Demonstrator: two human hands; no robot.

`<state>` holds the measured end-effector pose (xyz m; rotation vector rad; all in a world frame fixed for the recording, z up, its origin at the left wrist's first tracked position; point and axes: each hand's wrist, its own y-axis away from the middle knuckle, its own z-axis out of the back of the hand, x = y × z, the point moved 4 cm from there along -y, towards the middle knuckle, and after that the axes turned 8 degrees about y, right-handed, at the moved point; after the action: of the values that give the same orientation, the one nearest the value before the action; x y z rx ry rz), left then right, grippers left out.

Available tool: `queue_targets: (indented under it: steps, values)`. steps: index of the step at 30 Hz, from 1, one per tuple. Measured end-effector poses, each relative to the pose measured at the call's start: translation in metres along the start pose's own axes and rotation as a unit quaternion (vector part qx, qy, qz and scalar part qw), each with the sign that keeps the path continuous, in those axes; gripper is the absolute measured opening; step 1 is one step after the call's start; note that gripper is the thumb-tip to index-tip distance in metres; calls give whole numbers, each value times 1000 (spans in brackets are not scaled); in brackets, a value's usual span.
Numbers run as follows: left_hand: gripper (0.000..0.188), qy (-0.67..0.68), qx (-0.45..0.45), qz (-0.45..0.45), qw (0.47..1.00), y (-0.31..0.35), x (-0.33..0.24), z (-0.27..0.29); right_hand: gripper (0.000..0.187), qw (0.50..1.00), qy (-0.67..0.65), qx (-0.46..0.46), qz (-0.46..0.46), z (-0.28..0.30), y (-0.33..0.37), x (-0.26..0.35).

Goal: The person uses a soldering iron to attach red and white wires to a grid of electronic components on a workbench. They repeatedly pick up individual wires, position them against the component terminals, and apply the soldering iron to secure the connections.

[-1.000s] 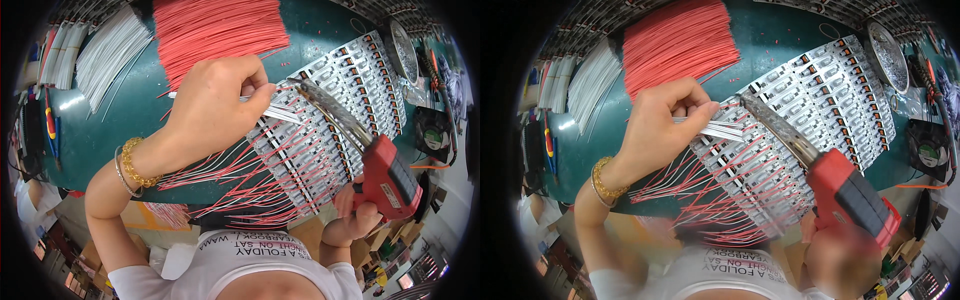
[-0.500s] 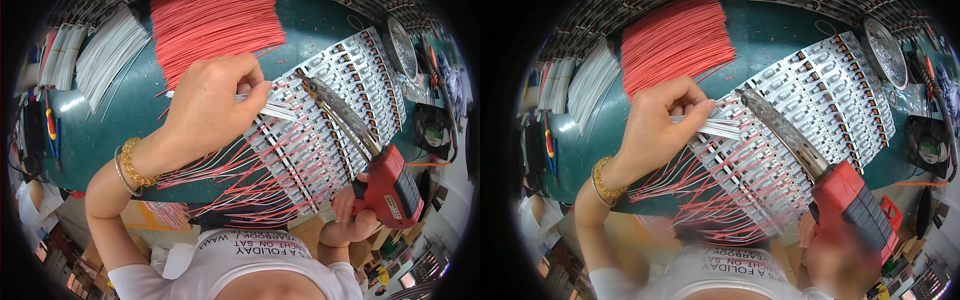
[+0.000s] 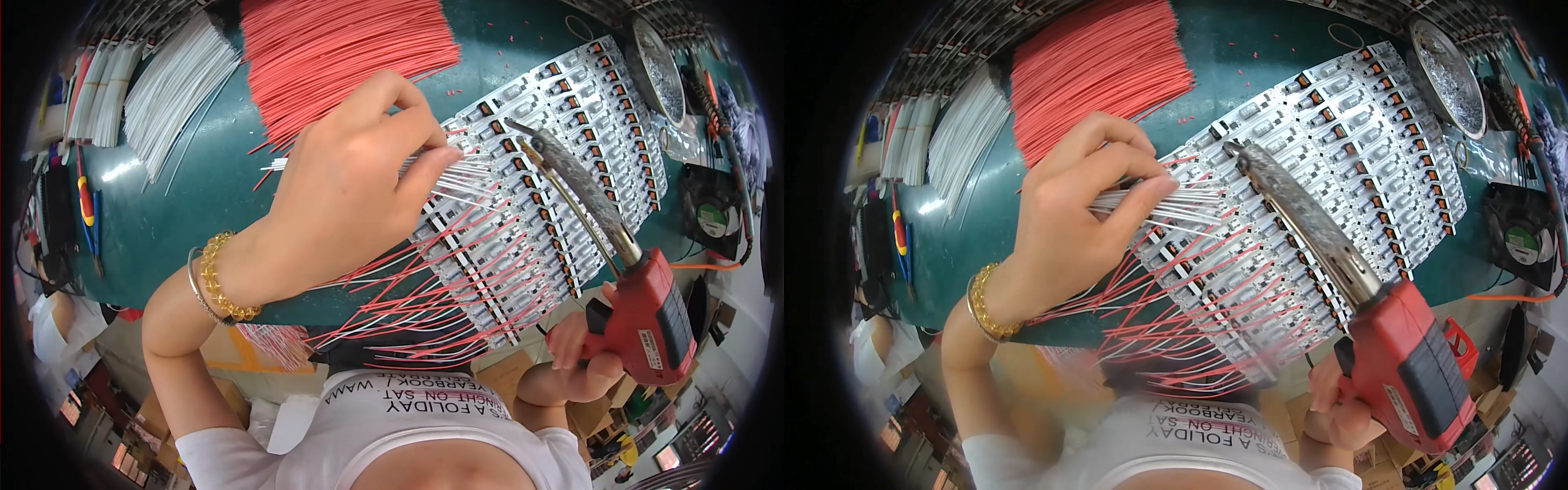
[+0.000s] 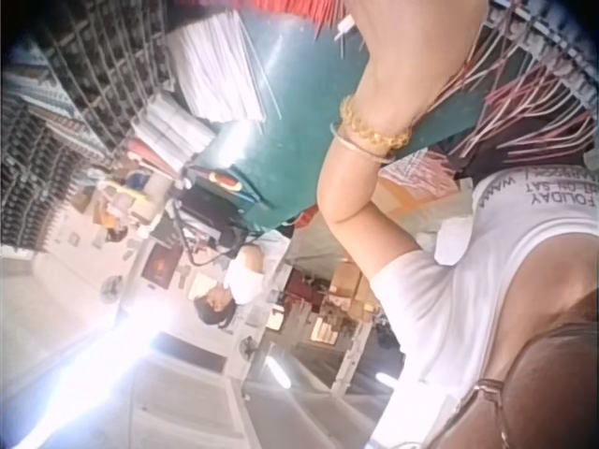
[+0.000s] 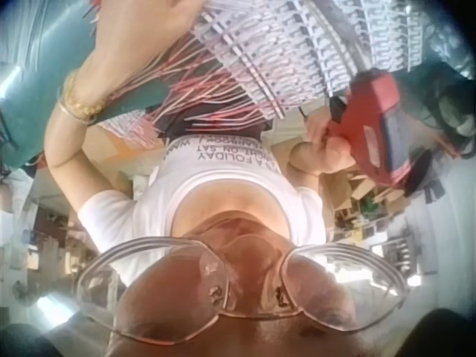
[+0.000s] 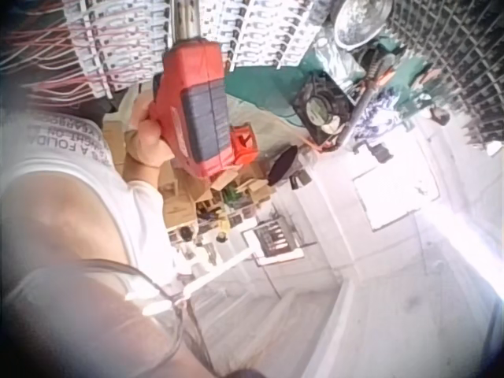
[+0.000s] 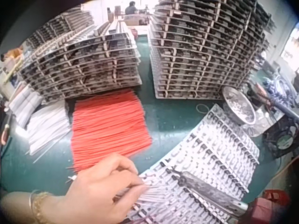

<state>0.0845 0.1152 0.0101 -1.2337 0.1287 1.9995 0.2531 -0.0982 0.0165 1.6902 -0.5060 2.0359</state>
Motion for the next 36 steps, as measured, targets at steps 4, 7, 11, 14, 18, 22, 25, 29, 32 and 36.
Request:
queue_targets:
  steps: [4,7,11,14,18,22,25,29,32,36]
  values:
    - [9,-6,2,16,1000,4,2,3,80,1000,2,22,-5,-3,-2,-3]
    - [10,3,-18,12,1000,4,5,1,75,1000,2,27,-11,-6,-4,0]
    - [9,4,-13,9,1000,5,5,0,68,1000,16,-9,-25,-12,-6,2]
    - [9,6,-12,13,1000,4,4,0,65,999,7,-11,-34,-11,-4,0]
    - [9,4,-8,19,1000,4,4,0,64,999,32,5,-35,-13,-4,0]
    - [9,9,-9,11,1000,5,5,0,68,998,50,7,-21,-14,-1,4]
    - [9,11,-8,9,1000,4,5,1,70,998,31,57,4,-5,0,-2]
    - [9,23,-18,4,1000,5,6,0,70,1000,15,27,1,-11,-1,0]
    - [9,29,-24,-8,999,5,8,-1,67,1000,9,2,-13,-12,1,-2]
    - [9,28,-26,-8,999,5,6,0,64,1000,5,5,-17,-14,-2,-1]
